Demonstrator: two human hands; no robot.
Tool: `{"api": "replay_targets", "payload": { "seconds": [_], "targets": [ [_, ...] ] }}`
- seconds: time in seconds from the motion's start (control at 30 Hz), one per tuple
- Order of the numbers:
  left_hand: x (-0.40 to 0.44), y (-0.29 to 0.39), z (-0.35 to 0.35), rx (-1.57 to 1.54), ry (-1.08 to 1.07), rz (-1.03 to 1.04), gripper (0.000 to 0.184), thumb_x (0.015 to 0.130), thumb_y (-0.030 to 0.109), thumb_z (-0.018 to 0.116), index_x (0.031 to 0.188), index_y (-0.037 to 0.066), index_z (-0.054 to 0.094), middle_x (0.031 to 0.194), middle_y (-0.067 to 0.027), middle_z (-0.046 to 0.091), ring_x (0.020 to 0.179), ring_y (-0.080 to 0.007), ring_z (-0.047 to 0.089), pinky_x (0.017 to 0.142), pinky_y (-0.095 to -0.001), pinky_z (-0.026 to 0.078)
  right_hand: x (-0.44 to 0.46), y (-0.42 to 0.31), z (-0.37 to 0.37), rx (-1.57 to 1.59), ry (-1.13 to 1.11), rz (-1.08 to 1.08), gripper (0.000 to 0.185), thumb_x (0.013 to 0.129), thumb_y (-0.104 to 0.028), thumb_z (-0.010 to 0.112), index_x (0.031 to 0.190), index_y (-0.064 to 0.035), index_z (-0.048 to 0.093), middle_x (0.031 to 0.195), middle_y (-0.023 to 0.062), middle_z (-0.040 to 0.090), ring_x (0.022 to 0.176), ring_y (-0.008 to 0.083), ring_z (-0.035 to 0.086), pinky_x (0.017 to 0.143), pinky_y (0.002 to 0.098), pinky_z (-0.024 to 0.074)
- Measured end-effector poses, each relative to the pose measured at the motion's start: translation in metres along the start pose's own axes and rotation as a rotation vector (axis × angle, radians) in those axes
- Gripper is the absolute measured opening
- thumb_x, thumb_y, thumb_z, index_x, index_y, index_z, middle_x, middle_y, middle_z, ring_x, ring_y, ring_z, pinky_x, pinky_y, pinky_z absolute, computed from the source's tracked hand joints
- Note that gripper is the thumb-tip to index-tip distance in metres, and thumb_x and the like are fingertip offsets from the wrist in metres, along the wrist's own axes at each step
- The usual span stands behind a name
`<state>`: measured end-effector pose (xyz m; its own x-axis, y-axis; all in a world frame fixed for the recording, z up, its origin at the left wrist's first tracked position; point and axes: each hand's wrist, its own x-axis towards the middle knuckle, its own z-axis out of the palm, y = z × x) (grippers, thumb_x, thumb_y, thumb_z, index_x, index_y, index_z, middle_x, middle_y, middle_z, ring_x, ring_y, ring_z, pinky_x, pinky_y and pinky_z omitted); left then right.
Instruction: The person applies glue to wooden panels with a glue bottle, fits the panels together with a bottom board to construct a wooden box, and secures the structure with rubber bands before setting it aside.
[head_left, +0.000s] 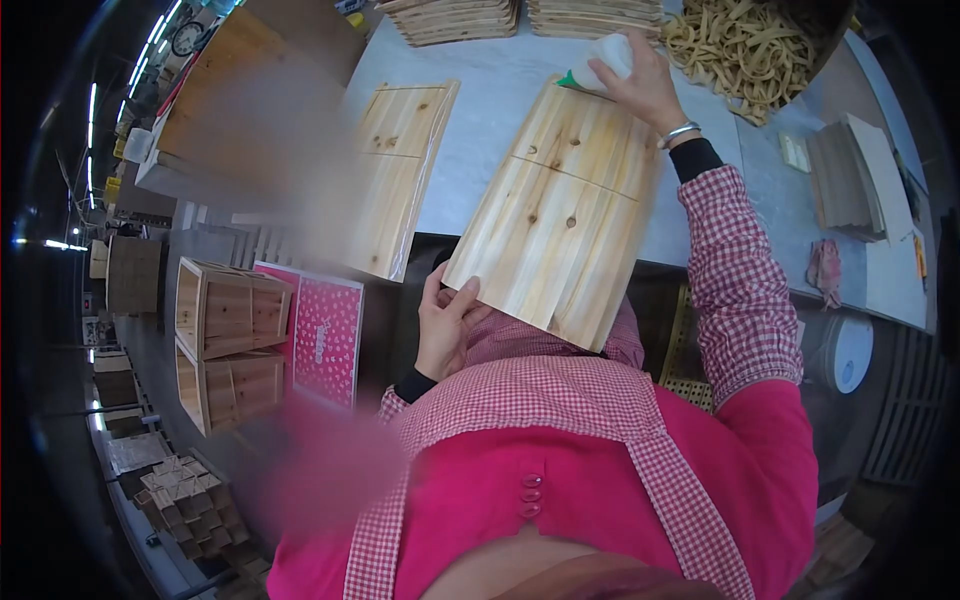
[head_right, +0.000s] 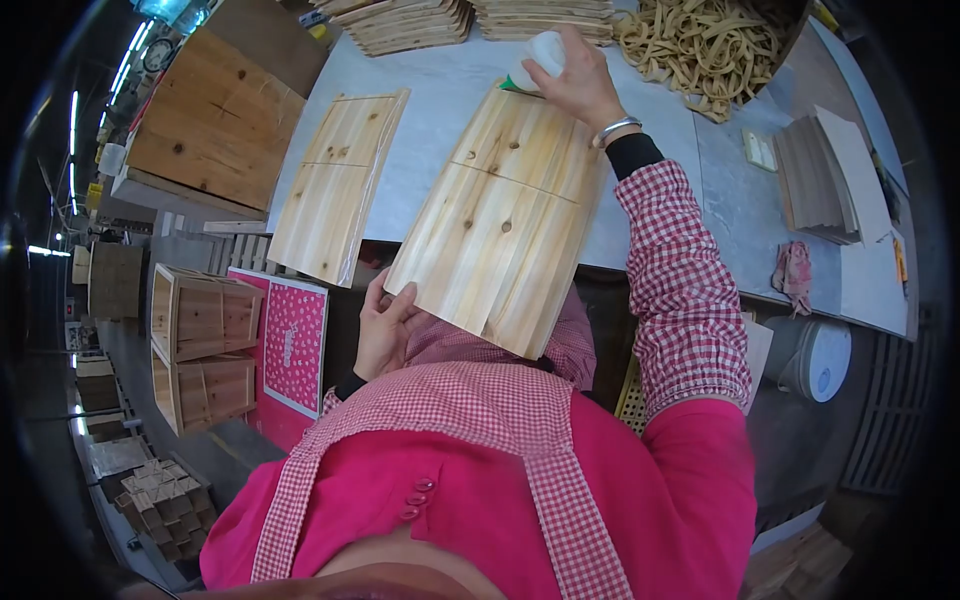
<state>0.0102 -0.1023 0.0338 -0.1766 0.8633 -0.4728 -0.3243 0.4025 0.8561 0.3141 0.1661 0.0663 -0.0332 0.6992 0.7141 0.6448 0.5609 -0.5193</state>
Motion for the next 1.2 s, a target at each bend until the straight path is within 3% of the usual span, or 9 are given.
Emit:
{"api": "replay_targets", "payload": {
  "seconds": [0.2, 0.27, 0.4, 0.47, 0.67, 0.73, 0.87, 0.93, 1.2],
  "targets": [
    [-0.002, 0.001, 0.001, -0.043, 0.001, -0.026, 0.050, 0.093, 0.008, 0.062, 0.136, 0.004, 0.036, 0.107, -0.0154, 0.060, 0.097, -0.0241, 0.065, 0.084, -0.0384, 0.057, -0.008, 0.020, -0.026, -0.003, -0.080, 0.014, 0.044, 0.079, -0.029, 0.075, 0.110, -0.0044, 0.054, 0.086, 0.0171, 0.067, 0.080, 0.0338, 0.068, 0.069, 0.0386, 0.0533],
    [-0.001, 0.000, 0.001, -0.042, 0.010, -0.017, 0.049, 0.093, 0.008, 0.061, 0.135, 0.004, 0.036, 0.109, -0.0163, 0.060, 0.099, -0.0249, 0.065, 0.085, -0.0392, 0.057, -0.018, 0.025, -0.048, -0.041, -0.028, -0.053, 0.044, 0.080, -0.027, 0.076, 0.111, -0.0051, 0.054, 0.087, 0.0158, 0.068, 0.079, 0.0317, 0.069, 0.069, 0.0375, 0.0539],
    [0.000, -0.001, -0.002, -0.040, -0.001, -0.032, 0.049, 0.093, 0.008, 0.060, 0.135, 0.004, 0.036, 0.111, -0.0168, 0.059, 0.098, -0.0252, 0.065, 0.086, -0.0393, 0.057, -0.044, 0.031, -0.095, -0.100, -0.013, 0.012, 0.041, 0.080, -0.023, 0.076, 0.111, -0.0051, 0.055, 0.091, 0.0157, 0.068, 0.079, 0.0307, 0.069, 0.071, 0.0367, 0.0543],
    [-0.002, 0.002, 0.002, -0.075, 0.014, -0.033, 0.049, 0.092, 0.008, 0.063, 0.134, 0.004, 0.039, 0.097, -0.0098, 0.060, 0.087, -0.0174, 0.064, 0.078, -0.0348, 0.059, -0.056, 0.035, -0.115, -0.082, -0.033, 0.043, 0.042, 0.080, -0.023, 0.076, 0.111, -0.0040, 0.055, 0.093, 0.0156, 0.068, 0.079, 0.0294, 0.069, 0.072, 0.0369, 0.0543],
    [0.008, 0.003, 0.006, -0.126, -0.011, -0.034, 0.049, 0.091, 0.008, 0.063, 0.134, 0.006, 0.039, 0.104, -0.0118, 0.061, 0.092, -0.0194, 0.063, 0.083, -0.0371, 0.056, -0.078, 0.018, -0.129, 0.059, 0.038, 0.414, 0.043, 0.080, -0.022, 0.077, 0.112, -0.0038, 0.055, 0.091, 0.0113, 0.067, 0.079, 0.0190, 0.068, 0.060, 0.0306, 0.0551],
    [0.018, 0.008, 0.013, -0.102, -0.015, -0.027, 0.049, 0.092, 0.008, 0.063, 0.134, 0.005, 0.038, 0.109, -0.0138, 0.059, 0.093, -0.0218, 0.063, 0.086, -0.0392, 0.055, -0.083, 0.009, -0.111, 0.304, 0.166, 0.502, 0.042, 0.081, -0.020, 0.077, 0.112, -0.0036, 0.055, 0.090, 0.0102, 0.067, 0.080, 0.0162, 0.067, 0.054, 0.0270, 0.0539],
    [0.028, 0.010, 0.018, -0.070, -0.057, -0.014, 0.051, 0.091, 0.008, 0.064, 0.135, 0.004, 0.037, 0.113, -0.0155, 0.059, 0.093, -0.0234, 0.062, 0.088, -0.0405, 0.054, -0.087, -0.016, -0.058, 0.378, 0.090, 0.414, 0.044, 0.080, -0.022, 0.077, 0.112, -0.0031, 0.055, 0.090, 0.0120, 0.067, 0.080, 0.0186, 0.068, 0.059, 0.0308, 0.0550],
    [0.029, 0.009, 0.017, -0.056, -0.045, -0.016, 0.053, 0.091, 0.008, 0.065, 0.136, 0.004, 0.037, 0.110, -0.0149, 0.060, 0.093, -0.0232, 0.062, 0.088, -0.0400, 0.054, -0.085, -0.034, -0.033, 0.173, 0.102, 0.199, 0.046, 0.079, -0.024, 0.078, 0.112, -0.0031, 0.054, 0.089, 0.0143, 0.068, 0.080, 0.0231, 0.069, 0.066, 0.0348, 0.0551],
    [0.026, 0.010, 0.020, -0.092, -0.045, -0.006, 0.053, 0.090, 0.010, 0.066, 0.134, 0.004, 0.037, 0.102, -0.0129, 0.062, 0.088, -0.0192, 0.063, 0.080, -0.0351, 0.056, -0.071, -0.059, -0.014, 0.184, -0.045, 0.123, 0.044, 0.078, -0.023, 0.077, 0.110, -0.0037, 0.054, 0.089, 0.0165, 0.068, 0.081, 0.0306, 0.069, 0.071, 0.0366, 0.0543]
  ]
}}
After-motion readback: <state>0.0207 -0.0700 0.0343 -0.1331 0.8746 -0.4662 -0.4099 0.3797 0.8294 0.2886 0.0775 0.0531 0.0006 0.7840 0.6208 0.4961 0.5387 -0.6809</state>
